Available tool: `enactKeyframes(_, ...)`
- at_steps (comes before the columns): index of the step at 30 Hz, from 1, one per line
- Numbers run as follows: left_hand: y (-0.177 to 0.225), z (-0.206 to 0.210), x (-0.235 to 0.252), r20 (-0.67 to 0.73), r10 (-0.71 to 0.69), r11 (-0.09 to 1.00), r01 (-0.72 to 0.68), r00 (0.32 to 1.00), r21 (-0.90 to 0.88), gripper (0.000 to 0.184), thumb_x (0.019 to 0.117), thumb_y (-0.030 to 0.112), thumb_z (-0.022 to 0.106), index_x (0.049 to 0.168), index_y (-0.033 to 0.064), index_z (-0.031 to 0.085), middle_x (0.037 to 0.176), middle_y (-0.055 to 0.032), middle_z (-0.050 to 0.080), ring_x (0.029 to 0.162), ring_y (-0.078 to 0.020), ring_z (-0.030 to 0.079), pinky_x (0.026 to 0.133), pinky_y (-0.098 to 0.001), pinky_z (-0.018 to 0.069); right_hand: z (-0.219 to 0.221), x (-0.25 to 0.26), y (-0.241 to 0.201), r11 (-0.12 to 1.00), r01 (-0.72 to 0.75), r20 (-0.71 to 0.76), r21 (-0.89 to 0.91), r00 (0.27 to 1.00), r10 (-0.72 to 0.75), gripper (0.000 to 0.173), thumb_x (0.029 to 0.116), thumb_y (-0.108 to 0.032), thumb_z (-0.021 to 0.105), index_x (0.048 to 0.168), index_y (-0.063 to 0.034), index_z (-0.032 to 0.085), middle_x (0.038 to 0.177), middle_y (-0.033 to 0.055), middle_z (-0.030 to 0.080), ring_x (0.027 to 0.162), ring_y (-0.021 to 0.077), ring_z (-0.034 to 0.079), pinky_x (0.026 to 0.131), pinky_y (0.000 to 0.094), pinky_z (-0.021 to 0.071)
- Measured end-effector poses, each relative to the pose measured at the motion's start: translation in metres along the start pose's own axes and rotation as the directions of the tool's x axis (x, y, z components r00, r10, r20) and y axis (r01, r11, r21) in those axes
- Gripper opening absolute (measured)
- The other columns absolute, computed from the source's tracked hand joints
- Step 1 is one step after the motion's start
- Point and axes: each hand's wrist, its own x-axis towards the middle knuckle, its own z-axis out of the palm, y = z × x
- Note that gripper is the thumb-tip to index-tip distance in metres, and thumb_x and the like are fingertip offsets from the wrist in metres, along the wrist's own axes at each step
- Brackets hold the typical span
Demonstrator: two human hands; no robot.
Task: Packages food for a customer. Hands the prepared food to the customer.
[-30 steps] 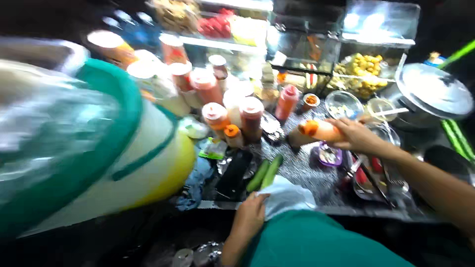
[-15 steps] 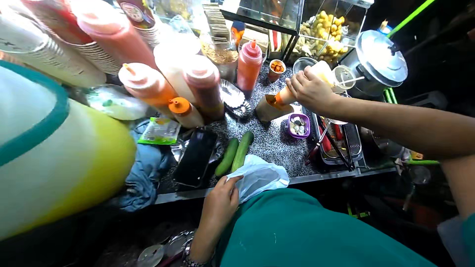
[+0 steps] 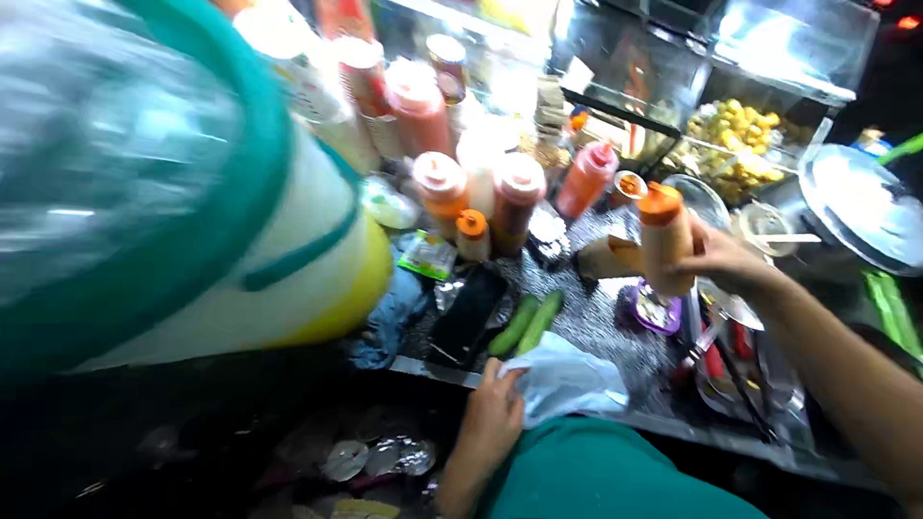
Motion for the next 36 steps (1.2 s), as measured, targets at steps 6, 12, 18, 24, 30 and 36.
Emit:
enactKeyframes(6,0.013,0.000,0.002,0.099,-0.069,0.995,0.076,0.993,-0.067,0.036,0.0897,-0.001,0.061,0.125,-0.0009,0.068,0.149,-0.0222,0.050,0.116,-0.0332,0.066,0.096,-0.0452,0.0568,0.142,0.068,0.026,0.976,0.144,-0.039,0.166,0.990,-0.139,0.070,0.0703,-0.006,0.088,0.131,0.0075,0.055,0.120,0.0152,0.069,0.111,0.0178,0.068,0.097,0.0355,0.0573)
enactKeyframes(12,0.022,0.015,-0.002,0.164,-0.041,0.998,0.047,0.986,-0.032,0.038,0.0915,-0.003,0.058,0.129,-0.0044,0.065,0.142,-0.0228,0.058,0.117,-0.0357,0.066,0.097,-0.0501,0.0544,0.205,0.115,0.061,0.979,0.168,-0.092,-0.117,0.980,-0.179,0.085,0.0770,-0.021,0.089,0.145,0.0067,0.046,0.139,0.0286,0.056,0.132,0.0386,0.054,0.114,0.0510,0.0417)
enactKeyframes(18,0.021,0.026,0.000,0.196,-0.056,0.997,0.066,0.979,-0.046,0.046,0.0904,0.001,0.062,0.136,-0.0008,0.061,0.150,-0.0188,0.052,0.126,-0.0342,0.061,0.102,-0.0523,0.0521,0.101,0.041,0.048,0.781,-0.043,-0.442,-0.624,0.843,-0.307,0.114,0.0704,-0.062,0.084,0.150,0.0075,0.043,0.157,0.0376,0.032,0.145,0.0621,0.026,0.111,0.0791,0.0221)
enactKeyframes(24,0.034,0.048,0.028,0.323,0.022,0.998,-0.004,0.946,-0.058,0.047,0.0907,0.004,0.064,0.137,-0.0023,0.059,0.152,-0.0207,0.049,0.129,-0.0357,0.058,0.104,-0.0531,0.0493,0.051,0.043,0.111,0.885,-0.153,-0.215,-0.439,0.975,0.061,0.049,0.0933,-0.024,0.077,0.127,0.0089,0.065,0.150,0.0384,0.041,0.139,0.0542,0.042,0.112,0.0648,0.0362)
enactKeyframes(30,0.038,0.070,0.083,0.415,0.091,0.972,0.010,0.905,-0.236,0.061,0.0833,0.001,0.075,0.141,-0.0046,0.055,0.150,-0.0256,0.048,0.138,-0.0331,0.049,0.115,-0.0458,0.0396,0.030,0.029,0.073,0.949,-0.020,-0.204,-0.316,0.978,-0.047,0.042,0.1056,-0.019,0.057,0.140,0.0064,0.056,0.131,0.0323,0.063,0.125,0.0460,0.059,0.110,0.0625,0.0405)
enactKeyframes(36,0.030,0.083,0.113,0.508,-0.029,0.856,0.284,0.861,-0.433,0.075,0.0868,-0.002,0.068,0.156,0.0088,0.039,0.151,-0.0179,0.047,0.127,-0.0280,0.055,0.101,-0.0462,0.0500,0.025,-0.027,0.035,0.796,0.376,-0.274,-0.474,0.797,-0.539,0.027,0.1013,-0.010,0.057,0.119,0.0070,0.067,0.133,0.0206,0.066,0.118,0.0270,0.068,0.102,0.0436,0.0533)
